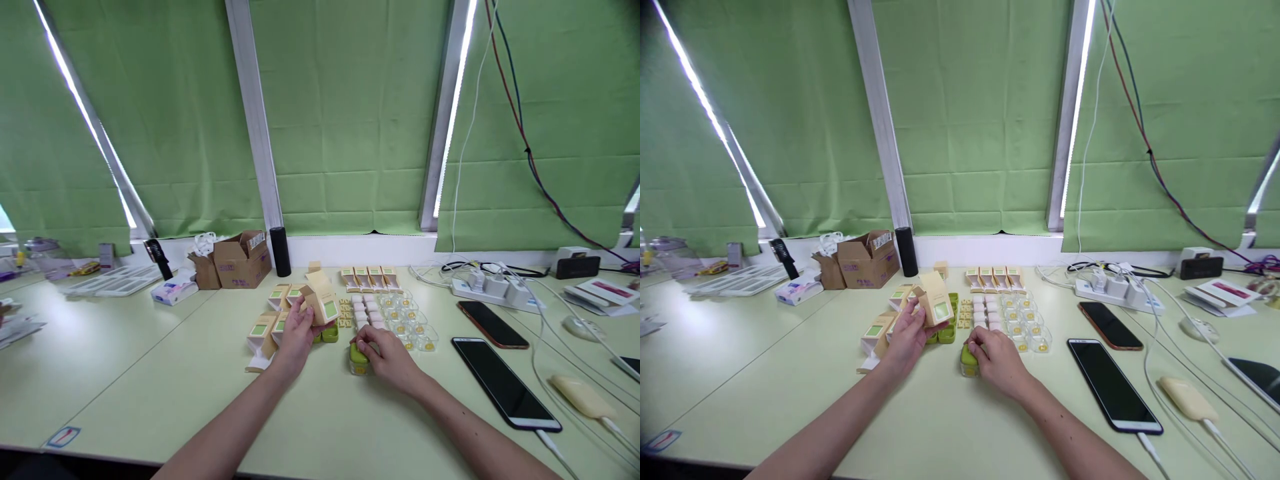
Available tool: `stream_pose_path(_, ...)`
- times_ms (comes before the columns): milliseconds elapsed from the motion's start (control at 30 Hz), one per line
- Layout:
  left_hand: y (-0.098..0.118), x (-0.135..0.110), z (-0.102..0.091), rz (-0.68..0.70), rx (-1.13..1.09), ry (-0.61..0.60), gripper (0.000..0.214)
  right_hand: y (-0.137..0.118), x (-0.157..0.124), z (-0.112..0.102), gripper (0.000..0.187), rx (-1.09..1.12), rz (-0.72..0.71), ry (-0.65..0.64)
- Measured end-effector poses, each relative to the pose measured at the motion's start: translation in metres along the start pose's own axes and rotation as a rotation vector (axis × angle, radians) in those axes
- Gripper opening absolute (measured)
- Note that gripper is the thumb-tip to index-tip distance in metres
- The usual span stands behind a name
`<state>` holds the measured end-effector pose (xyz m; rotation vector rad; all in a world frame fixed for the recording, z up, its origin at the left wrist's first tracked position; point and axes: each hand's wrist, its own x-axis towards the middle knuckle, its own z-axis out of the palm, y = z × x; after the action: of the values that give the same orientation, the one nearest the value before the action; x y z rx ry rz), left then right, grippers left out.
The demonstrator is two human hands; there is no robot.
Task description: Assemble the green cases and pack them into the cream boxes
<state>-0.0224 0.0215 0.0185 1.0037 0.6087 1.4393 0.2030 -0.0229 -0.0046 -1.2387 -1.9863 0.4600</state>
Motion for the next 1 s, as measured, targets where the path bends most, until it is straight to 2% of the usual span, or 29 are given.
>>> stream_pose_path(133,-0.002,-0.001,0.0,-0.083,-0.082,-0.073,0.043,-0.004,-0.001,-0.002,0.011,0.06,0.036,-0.011)
stream_pose_path(267,-0.006,0.0,-0.002,-0.167,-0.141,-0.11,0.035,-0.005,0.0,-0.003,0.017,0.133,0.028,0.085)
stream_pose_path(400,-0.006,-0.002,-0.001,-0.195,-0.123,-0.115,0.033,-0.007,0.003,-0.005,0.023,0.199,0.058,0.173)
stream_pose_path(533,-0.007,-0.004,0.004,-0.185,-0.091,-0.139,0.037,-0.014,0.011,-0.008,0.031,0.261,0.081,0.219)
stream_pose_path(700,-0.009,-0.006,0.012,-0.177,-0.046,-0.168,0.05,-0.02,0.024,-0.01,0.042,0.37,0.116,0.186)
stream_pose_path(867,-0.003,-0.004,0.023,-0.162,0.047,-0.105,0.066,-0.022,0.041,-0.009,0.047,0.613,0.132,0.142)
stream_pose_path(1000,0.009,0.003,0.032,-0.097,0.209,-0.013,0.067,-0.023,0.055,-0.009,0.046,0.795,0.177,0.15)
